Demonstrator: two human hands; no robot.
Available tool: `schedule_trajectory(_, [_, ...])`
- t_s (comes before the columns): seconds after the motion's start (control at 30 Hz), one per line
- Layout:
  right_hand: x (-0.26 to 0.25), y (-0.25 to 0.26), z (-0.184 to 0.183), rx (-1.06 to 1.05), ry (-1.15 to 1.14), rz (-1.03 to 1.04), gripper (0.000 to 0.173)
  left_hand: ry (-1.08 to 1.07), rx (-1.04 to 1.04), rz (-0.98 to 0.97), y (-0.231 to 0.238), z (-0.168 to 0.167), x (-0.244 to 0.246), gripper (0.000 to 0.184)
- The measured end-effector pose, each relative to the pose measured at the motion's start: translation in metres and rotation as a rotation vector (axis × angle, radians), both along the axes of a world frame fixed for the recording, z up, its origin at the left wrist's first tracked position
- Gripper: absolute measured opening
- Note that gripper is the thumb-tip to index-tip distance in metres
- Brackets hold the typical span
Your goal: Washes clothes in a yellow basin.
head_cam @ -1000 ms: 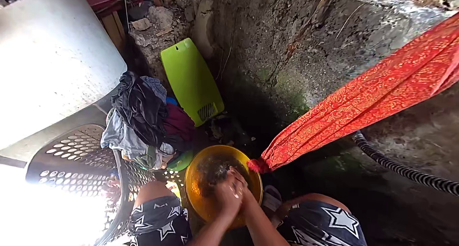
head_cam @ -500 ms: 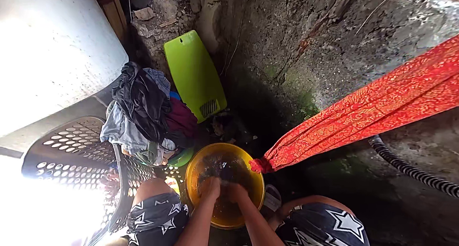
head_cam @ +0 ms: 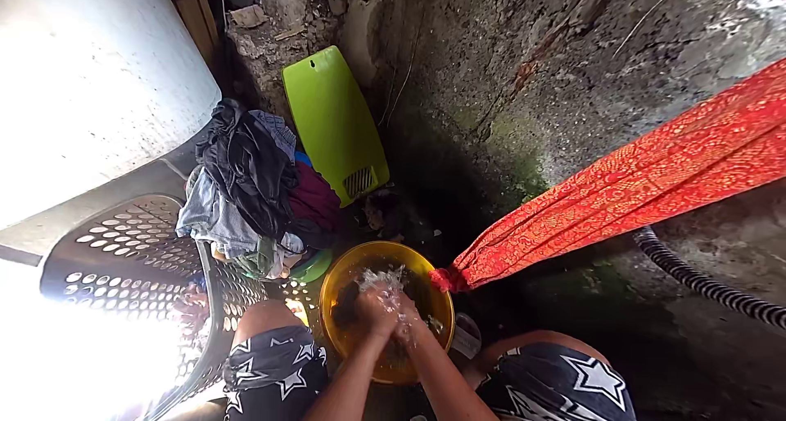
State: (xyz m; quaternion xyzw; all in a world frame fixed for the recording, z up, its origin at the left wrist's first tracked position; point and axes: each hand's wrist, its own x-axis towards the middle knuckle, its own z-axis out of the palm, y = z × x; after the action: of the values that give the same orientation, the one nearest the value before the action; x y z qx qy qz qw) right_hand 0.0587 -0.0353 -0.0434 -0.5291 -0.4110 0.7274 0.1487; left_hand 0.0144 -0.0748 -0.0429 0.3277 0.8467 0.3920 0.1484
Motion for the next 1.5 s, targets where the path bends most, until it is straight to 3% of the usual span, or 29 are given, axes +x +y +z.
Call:
schedule_trajectory(0.03, [-0.01, 0.002, 0.005, -0.136, 0.013, -0.13, 0.034, -0.133, -0.114, 0.068, 0.005, -0.001, -0.02, 0.03])
schedule_trajectory(0.1, [-0.017, 0.012, 0.024, -0.235, 0.054, -0.177, 0.043, -0.346, -0.169, 0.179, 0.015, -0.013, -0.05, 0.036])
schedule_trajectory(0.17, [-0.023, 0.024, 0.057, -0.239, 0.149, -0.225, 0.045, -0.342, -0.184, 0.139, 0.017, -0.021, -0.064, 0.046])
schedule_trajectory(0.23, [-0.028, 0.044, 0.096, -0.211, 0.259, -0.319, 0.039, -0.237, -0.314, 0.013, 0.01, -0.035, -0.065, 0.047])
schedule_trajectory(0.3, [-0.035, 0.068, 0.129, -0.139, 0.353, -0.422, 0.036, -0.175, -0.577, -0.2, -0.002, -0.044, -0.056, 0.049])
schedule_trajectory(0.4, [-0.049, 0.111, 0.152, 0.033, 0.521, -0.402, 0.04, -0.293, -0.859, -0.544, -0.015, -0.034, -0.036, 0.045])
schedule_trajectory(0.47, [-0.051, 0.14, 0.143, 0.174, 0.571, -0.305, 0.042, -0.275, -0.973, -0.675, -0.015, -0.033, -0.031, 0.04])
schedule_trajectory(0.5, [-0.046, 0.151, 0.135, 0.233, 0.517, -0.242, 0.051, -0.254, -0.982, -0.704, -0.013, -0.034, -0.032, 0.04])
schedule_trajectory(0.57, [-0.03, 0.155, 0.117, 0.376, 0.224, -0.048, 0.064, -0.231, -0.906, -0.7, -0.01, -0.031, -0.039, 0.044])
schedule_trajectory(0.6, [-0.02, 0.151, 0.105, 0.454, 0.072, 0.062, 0.063, -0.244, -0.836, -0.69, -0.006, -0.022, -0.042, 0.044])
schedule_trajectory(0.67, [-0.003, 0.134, 0.088, 0.561, -0.091, 0.39, 0.046, -0.295, -0.63, -0.681, 0.001, 0.015, -0.049, 0.043])
schedule_trajectory(0.73, [0.01, 0.11, 0.074, 0.53, -0.117, 0.778, 0.037, -0.338, -0.312, -0.683, 0.001, 0.056, -0.061, 0.034])
schedule_trajectory(0.77, [0.016, 0.096, 0.067, 0.497, -0.105, 0.866, 0.034, -0.366, -0.139, -0.661, -0.001, 0.072, -0.067, 0.03])
schedule_trajectory(0.83, [0.026, 0.073, 0.053, 0.364, -0.082, 0.783, 0.034, -0.45, 0.186, -0.544, -0.005, 0.086, -0.077, 0.021])
schedule_trajectory(0.9, [0.027, 0.063, 0.041, 0.293, -0.074, 0.575, 0.04, -0.555, 0.362, -0.366, -0.004, 0.084, -0.085, 0.015])
schedule_trajectory(0.97, [0.023, 0.061, 0.041, 0.349, -0.087, 0.419, 0.042, -0.435, 0.215, -0.21, 0.0, 0.063, -0.093, 0.019])
schedule_trajectory(1.03, [0.019, 0.064, 0.035, 0.391, -0.07, 0.289, 0.036, -0.298, -0.226, -0.18, 0.002, 0.043, -0.095, 0.032])
schedule_trajectory(1.07, [0.018, 0.065, 0.029, 0.412, -0.085, 0.275, 0.033, -0.284, -0.409, -0.191, 0.004, 0.032, -0.092, 0.037])
schedule_trajectory(1.13, [0.021, 0.067, 0.004, 0.469, -0.242, 0.448, 0.04, -0.265, -0.618, -0.238, 0.004, 0.007, -0.08, 0.046])
schedule_trajectory(1.23, [0.025, 0.047, -0.051, 0.516, -0.673, 0.915, 0.057, -0.223, -0.664, -0.487, -0.001, -0.032, -0.061, 0.055])
schedule_trajectory(1.33, [0.027, 0.01, -0.051, 0.369, -0.932, 1.154, 0.049, -0.204, -0.864, -0.711, -0.005, -0.04, -0.052, 0.05])
schedule_trajectory(1.43, [0.023, 0.013, -0.036, 0.363, -0.942, 1.225, 0.052, -0.277, -0.857, -0.556, -0.004, -0.033, -0.052, 0.041])
schedule_trajectory(1.5, [0.008, 0.028, -0.007, 0.495, -0.794, 1.191, 0.048, -0.401, -0.538, -0.308, -0.002, -0.032, -0.053, 0.046])
